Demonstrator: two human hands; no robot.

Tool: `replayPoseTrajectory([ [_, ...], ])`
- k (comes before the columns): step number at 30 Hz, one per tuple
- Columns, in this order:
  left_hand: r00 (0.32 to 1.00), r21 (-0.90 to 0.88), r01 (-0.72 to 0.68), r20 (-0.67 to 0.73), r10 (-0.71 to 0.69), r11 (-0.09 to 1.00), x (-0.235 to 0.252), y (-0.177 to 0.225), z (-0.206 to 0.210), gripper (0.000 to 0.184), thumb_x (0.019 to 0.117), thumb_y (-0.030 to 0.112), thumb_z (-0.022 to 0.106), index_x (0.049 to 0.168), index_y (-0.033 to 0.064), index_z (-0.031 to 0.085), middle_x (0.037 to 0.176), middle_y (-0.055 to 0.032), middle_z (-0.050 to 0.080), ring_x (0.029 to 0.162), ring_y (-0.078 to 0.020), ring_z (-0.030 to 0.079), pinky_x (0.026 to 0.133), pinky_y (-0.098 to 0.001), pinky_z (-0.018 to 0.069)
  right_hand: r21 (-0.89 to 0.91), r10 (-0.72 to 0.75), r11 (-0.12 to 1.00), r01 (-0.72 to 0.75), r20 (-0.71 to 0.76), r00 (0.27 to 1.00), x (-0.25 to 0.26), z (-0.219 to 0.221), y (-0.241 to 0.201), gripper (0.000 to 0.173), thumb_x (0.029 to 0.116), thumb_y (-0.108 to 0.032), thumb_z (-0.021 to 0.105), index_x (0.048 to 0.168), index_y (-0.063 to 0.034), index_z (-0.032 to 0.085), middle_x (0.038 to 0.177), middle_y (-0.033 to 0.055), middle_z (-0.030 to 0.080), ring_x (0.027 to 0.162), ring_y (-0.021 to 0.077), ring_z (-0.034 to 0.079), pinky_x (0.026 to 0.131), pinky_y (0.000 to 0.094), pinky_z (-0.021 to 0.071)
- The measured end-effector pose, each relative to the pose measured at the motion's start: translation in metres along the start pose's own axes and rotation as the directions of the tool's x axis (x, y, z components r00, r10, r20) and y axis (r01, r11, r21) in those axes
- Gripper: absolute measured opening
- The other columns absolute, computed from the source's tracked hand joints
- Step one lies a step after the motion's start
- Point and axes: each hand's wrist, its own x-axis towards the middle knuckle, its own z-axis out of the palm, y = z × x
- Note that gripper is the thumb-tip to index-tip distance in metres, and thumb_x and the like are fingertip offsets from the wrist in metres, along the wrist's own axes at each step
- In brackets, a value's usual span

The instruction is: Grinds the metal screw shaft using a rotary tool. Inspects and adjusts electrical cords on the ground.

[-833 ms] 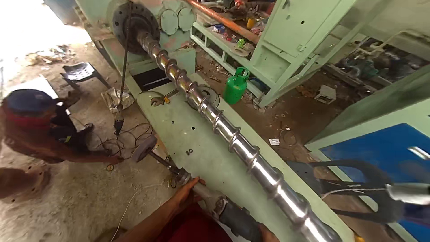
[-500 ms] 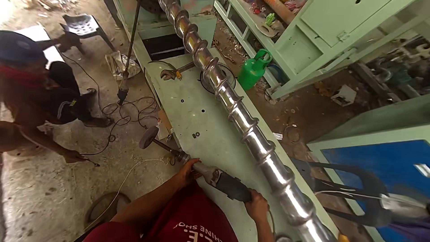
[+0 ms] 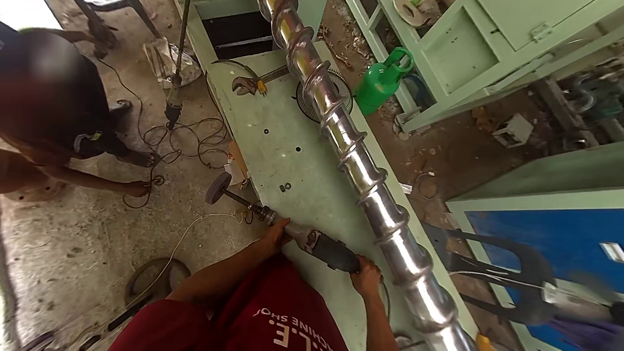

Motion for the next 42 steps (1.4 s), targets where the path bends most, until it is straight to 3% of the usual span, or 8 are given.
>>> replayPoseTrajectory([
  [5, 0.99, 0.048, -0.046, -0.13, 0.052, 0.998, 0.0, 0.003, 0.007, 0.066, 0.0956, 0.031, 0.074, 0.145, 0.0004, 0.043, 0.127, -0.0252, 0.061, 0.104, -0.0329, 0.068, 0.081, -0.0441, 0.0613, 0.022, 0.004, 1.0, -0.005, 0.028, 1.0, 0.002, 0.004, 0.0, 0.044, 0.0781, -0.014, 0.079, 0.122, -0.0103, 0.074, 0.119, 0.0132, 0.073, 0.115, 0.0372, 0.066, 0.105, 0.0642, 0.0425],
  [14, 0.979, 0.14, -0.068, -0.181, 0.093, 0.988, 0.005, 0.004, 0.006, 0.068, 0.0924, 0.034, 0.078, 0.14, -0.0026, 0.047, 0.117, -0.0259, 0.066, 0.094, -0.0336, 0.072, 0.076, -0.0463, 0.0637, 0.02, -0.016, 1.0, 0.016, -0.018, 1.0, 0.003, 0.006, 0.001, 0.046, 0.0765, -0.013, 0.079, 0.122, -0.0096, 0.074, 0.119, 0.0136, 0.073, 0.115, 0.0384, 0.065, 0.105, 0.064, 0.0422],
  [18, 0.985, 0.262, -0.032, -0.157, 0.075, 0.965, 0.008, 0.005, 0.001, 0.062, 0.0959, 0.046, 0.071, 0.131, -0.0015, 0.052, 0.094, -0.0205, 0.07, 0.074, -0.0285, 0.073, 0.067, -0.0426, 0.0635, 0.003, 0.007, 1.0, -0.007, -0.001, 1.0, 0.006, 0.007, 0.0, 0.045, 0.0766, -0.013, 0.08, 0.121, -0.0105, 0.074, 0.119, 0.0127, 0.073, 0.116, 0.037, 0.065, 0.107, 0.0627, 0.0412],
  [21, 0.985, 0.385, -0.058, -0.129, 0.116, 0.921, 0.009, 0.003, -0.004, 0.064, 0.0965, 0.056, 0.067, 0.124, -0.0011, 0.055, 0.084, -0.0162, 0.071, 0.067, -0.0253, 0.072, 0.063, -0.0409, 0.0627, -0.041, 0.074, 0.997, -0.071, 0.071, 0.995, 0.008, -0.001, -0.007, 0.046, 0.0791, -0.016, 0.078, 0.124, -0.0144, 0.074, 0.122, 0.0108, 0.072, 0.119, 0.035, 0.064, 0.107, 0.0613, 0.0416],
  [24, 0.979, 0.437, -0.119, -0.101, 0.18, 0.892, 0.012, -0.001, -0.008, 0.064, 0.0954, 0.06, 0.066, 0.117, -0.0005, 0.059, 0.081, -0.0135, 0.072, 0.065, -0.0235, 0.073, 0.062, -0.0403, 0.0632, -0.107, 0.143, 0.986, -0.13, 0.121, 0.982, 0.011, -0.006, -0.015, 0.048, 0.0801, -0.019, 0.076, 0.128, -0.0192, 0.072, 0.126, 0.0087, 0.071, 0.123, 0.0338, 0.062, 0.107, 0.0617, 0.0408],
  [30, 0.95, 0.541, -0.213, -0.08, 0.303, 0.814, 0.013, -0.008, -0.014, 0.065, 0.0931, 0.066, 0.065, 0.102, 0.0016, 0.064, 0.074, -0.01, 0.072, 0.06, -0.0222, 0.072, 0.058, -0.0402, 0.0636, -0.13, 0.183, 0.977, -0.169, 0.107, 0.977, 0.013, -0.002, -0.015, 0.048, 0.0771, -0.021, 0.077, 0.125, -0.0186, 0.072, 0.123, 0.0092, 0.073, 0.121, 0.0343, 0.064, 0.106, 0.0617, 0.0421],
  [38, 0.941, 0.585, -0.229, -0.072, 0.331, 0.778, 0.012, -0.009, -0.016, 0.065, 0.0933, 0.067, 0.063, 0.097, 0.003, 0.065, 0.072, -0.009, 0.073, 0.06, -0.0218, 0.073, 0.058, -0.0401, 0.064, -0.134, 0.198, 0.973, -0.187, 0.081, 0.977, 0.011, 0.002, -0.015, 0.048, 0.0753, -0.024, 0.077, 0.123, -0.0215, 0.073, 0.121, 0.0071, 0.073, 0.119, 0.0328, 0.065, 0.103, 0.0605, 0.0443],
  [42, 0.937, 0.601, -0.236, -0.068, 0.344, 0.764, 0.017, -0.011, -0.017, 0.066, 0.0931, 0.069, 0.062, 0.098, 0.0027, 0.067, 0.074, -0.0098, 0.074, 0.062, -0.0229, 0.074, 0.06, -0.0425, 0.0646, -0.099, 0.171, 0.982, -0.164, 0.075, 0.982, 0.01, 0.002, -0.013, 0.049, 0.0766, -0.024, 0.078, 0.125, -0.0172, 0.072, 0.122, 0.0109, 0.073, 0.118, 0.0342, 0.066, 0.104, 0.0623, 0.044],
])
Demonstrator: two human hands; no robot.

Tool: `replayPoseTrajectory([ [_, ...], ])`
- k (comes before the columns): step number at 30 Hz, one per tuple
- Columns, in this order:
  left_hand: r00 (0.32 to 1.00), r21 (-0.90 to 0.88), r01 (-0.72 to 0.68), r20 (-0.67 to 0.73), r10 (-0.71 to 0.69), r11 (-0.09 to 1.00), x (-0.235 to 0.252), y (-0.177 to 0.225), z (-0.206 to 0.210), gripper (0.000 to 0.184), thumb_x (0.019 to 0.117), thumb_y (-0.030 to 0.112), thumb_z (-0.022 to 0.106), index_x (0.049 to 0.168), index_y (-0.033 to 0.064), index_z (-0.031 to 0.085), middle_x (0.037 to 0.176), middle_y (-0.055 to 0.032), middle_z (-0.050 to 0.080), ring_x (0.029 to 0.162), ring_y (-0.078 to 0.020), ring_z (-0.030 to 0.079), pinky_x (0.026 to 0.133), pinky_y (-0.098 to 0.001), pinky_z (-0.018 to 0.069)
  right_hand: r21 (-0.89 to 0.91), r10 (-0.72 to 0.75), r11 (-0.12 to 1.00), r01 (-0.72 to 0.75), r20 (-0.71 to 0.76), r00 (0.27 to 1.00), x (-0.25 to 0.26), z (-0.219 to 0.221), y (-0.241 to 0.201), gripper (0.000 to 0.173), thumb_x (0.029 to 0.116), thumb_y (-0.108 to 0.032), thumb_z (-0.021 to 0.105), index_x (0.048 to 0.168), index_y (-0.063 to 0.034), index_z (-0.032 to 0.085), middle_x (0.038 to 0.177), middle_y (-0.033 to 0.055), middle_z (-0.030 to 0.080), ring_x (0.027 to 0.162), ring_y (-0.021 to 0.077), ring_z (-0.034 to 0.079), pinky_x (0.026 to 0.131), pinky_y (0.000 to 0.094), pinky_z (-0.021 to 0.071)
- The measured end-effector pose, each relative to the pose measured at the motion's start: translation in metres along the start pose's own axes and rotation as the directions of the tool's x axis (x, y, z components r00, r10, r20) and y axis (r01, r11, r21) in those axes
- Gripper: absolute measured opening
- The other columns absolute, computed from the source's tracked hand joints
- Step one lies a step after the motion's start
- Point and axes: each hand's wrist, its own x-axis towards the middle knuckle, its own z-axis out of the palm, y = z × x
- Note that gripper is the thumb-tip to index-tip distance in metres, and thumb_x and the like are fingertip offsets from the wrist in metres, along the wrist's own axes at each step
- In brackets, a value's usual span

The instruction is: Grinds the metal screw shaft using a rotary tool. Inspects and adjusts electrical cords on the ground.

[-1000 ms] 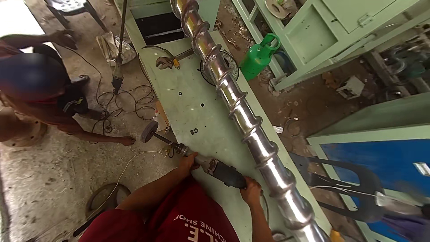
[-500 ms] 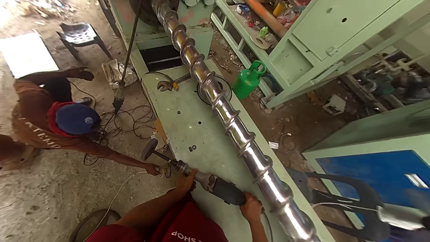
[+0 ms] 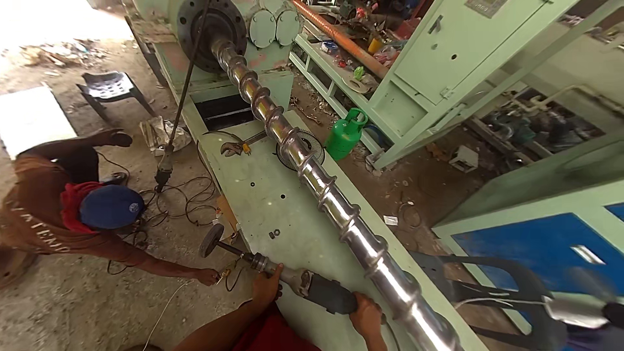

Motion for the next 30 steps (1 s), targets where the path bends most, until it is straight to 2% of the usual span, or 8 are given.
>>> replayPoseTrajectory([
  [5, 1.0, 0.012, -0.003, -0.018, 0.003, 1.0, 0.001, -0.002, 0.002, 0.066, 0.0923, 0.07, 0.062, 0.094, 0.0039, 0.067, 0.072, -0.0088, 0.073, 0.059, -0.0224, 0.073, 0.058, -0.0422, 0.0642, 0.0, 0.006, 1.0, -0.006, 0.007, 1.0, 0.001, 0.0, 0.001, 0.049, 0.076, -0.023, 0.077, 0.125, -0.0185, 0.072, 0.122, 0.0095, 0.073, 0.117, 0.0337, 0.066, 0.102, 0.0615, 0.0454],
  [13, 0.999, 0.009, -0.008, -0.046, 0.009, 1.0, -0.004, 0.001, 0.004, 0.065, 0.0929, 0.068, 0.063, 0.095, 0.0033, 0.066, 0.071, -0.0087, 0.073, 0.058, -0.0225, 0.073, 0.057, -0.0419, 0.0642, 0.033, -0.03, 0.999, 0.032, -0.05, 0.998, 0.004, 0.005, 0.005, 0.046, 0.0757, -0.023, 0.077, 0.121, -0.0177, 0.074, 0.118, 0.0086, 0.074, 0.114, 0.0327, 0.067, 0.1, 0.0613, 0.0468],
  [22, 0.998, 0.051, -0.024, -0.062, 0.027, 0.998, -0.005, 0.004, 0.008, 0.064, 0.0948, 0.067, 0.061, 0.091, 0.0028, 0.065, 0.069, -0.0087, 0.072, 0.057, -0.0228, 0.072, 0.056, -0.0424, 0.0639, 0.037, -0.021, 0.999, 0.022, -0.023, 1.0, 0.003, 0.001, 0.007, 0.051, 0.0747, -0.021, 0.077, 0.126, -0.0187, 0.072, 0.121, 0.0079, 0.073, 0.117, 0.0311, 0.067, 0.102, 0.0588, 0.0472],
  [26, 0.997, 0.047, -0.019, -0.078, 0.022, 0.999, -0.006, 0.004, 0.012, 0.064, 0.095, 0.066, 0.062, 0.094, 0.0021, 0.065, 0.071, -0.0094, 0.073, 0.057, -0.0235, 0.073, 0.055, -0.0429, 0.0638, 0.045, -0.021, 0.999, 0.022, -0.024, 0.999, 0.007, 0.002, 0.011, 0.051, 0.0739, -0.021, 0.076, 0.124, -0.0191, 0.072, 0.12, 0.0072, 0.074, 0.117, 0.0314, 0.066, 0.101, 0.0586, 0.0474],
  [30, 0.993, 0.051, -0.062, -0.095, 0.066, 0.997, -0.019, 0.003, 0.013, 0.067, 0.0983, 0.063, 0.059, 0.105, -0.0036, 0.064, 0.074, -0.0127, 0.073, 0.06, -0.0261, 0.073, 0.058, -0.0464, 0.0639, 0.156, -0.04, 0.987, 0.025, 0.096, 0.995, 0.003, -0.012, 0.008, 0.054, 0.0807, -0.024, 0.076, 0.132, -0.0121, 0.066, 0.132, 0.0137, 0.068, 0.128, 0.0348, 0.06, 0.112, 0.0609, 0.0394],
])
